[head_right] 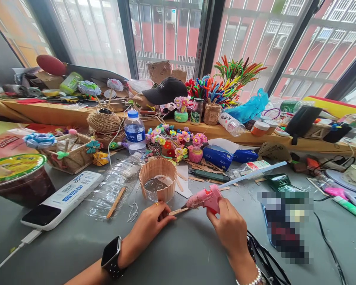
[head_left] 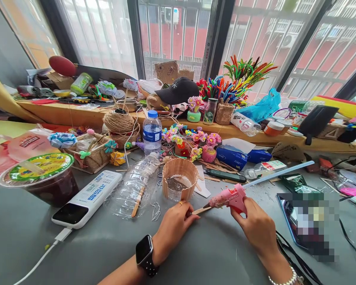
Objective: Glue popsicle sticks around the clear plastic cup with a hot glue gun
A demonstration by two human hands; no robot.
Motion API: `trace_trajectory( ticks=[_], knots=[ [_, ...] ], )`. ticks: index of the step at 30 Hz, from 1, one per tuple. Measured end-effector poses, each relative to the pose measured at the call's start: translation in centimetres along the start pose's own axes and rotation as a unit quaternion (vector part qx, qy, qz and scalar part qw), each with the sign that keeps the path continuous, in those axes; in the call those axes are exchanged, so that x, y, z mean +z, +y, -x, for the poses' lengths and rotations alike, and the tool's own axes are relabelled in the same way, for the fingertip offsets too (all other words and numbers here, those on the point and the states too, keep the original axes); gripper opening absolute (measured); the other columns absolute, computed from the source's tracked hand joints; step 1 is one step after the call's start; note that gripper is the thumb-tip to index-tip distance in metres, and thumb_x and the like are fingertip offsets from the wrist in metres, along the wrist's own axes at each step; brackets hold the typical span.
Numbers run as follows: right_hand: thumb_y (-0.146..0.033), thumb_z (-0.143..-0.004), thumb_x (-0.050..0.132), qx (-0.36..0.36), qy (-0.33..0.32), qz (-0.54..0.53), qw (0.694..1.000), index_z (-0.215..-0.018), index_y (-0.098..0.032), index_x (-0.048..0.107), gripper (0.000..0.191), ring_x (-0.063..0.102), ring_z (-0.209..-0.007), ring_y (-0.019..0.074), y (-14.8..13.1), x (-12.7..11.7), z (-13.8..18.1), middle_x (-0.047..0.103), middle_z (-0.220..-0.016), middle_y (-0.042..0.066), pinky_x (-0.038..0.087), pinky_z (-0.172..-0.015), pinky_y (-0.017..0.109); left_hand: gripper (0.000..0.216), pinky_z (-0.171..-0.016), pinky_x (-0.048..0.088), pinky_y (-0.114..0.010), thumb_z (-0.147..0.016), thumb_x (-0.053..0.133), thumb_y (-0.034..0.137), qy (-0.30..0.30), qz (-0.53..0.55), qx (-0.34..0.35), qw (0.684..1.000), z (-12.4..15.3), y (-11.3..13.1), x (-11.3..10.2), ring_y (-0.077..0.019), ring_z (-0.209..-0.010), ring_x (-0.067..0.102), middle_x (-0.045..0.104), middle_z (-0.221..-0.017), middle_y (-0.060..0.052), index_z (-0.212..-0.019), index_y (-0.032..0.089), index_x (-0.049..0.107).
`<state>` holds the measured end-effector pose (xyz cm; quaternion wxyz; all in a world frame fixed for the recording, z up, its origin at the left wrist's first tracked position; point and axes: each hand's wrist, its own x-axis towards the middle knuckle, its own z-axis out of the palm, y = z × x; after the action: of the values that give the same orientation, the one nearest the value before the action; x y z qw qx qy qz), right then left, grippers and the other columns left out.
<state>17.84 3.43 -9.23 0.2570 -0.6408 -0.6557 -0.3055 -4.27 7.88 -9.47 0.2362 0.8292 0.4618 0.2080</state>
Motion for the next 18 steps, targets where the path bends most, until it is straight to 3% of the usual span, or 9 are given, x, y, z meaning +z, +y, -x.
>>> trace_trajectory(
  ticks=[18],
  knots=[
    [-0.041, -0.088, 0.025, -0.016, -0.017, -0.04, 0.999, -0.081, -0.014, 0.056, 0.042, 0.056, -0.049, 0.013, 0.53, -0.13, -0.2, 0.06, -0.06, 0.004, 0.036, -0.04, 0.022, 0.012, -0.061, 0.039, -0.025, -0.077, 0.054, 0.026, -0.001, 0.019, -0.008, 1.0, 0.01, -0.01, -0.07, -0.015, -0.065, 0.053, 0.059, -0.073, -0.003, -0.076, 0.015, 0.056]
  ],
)
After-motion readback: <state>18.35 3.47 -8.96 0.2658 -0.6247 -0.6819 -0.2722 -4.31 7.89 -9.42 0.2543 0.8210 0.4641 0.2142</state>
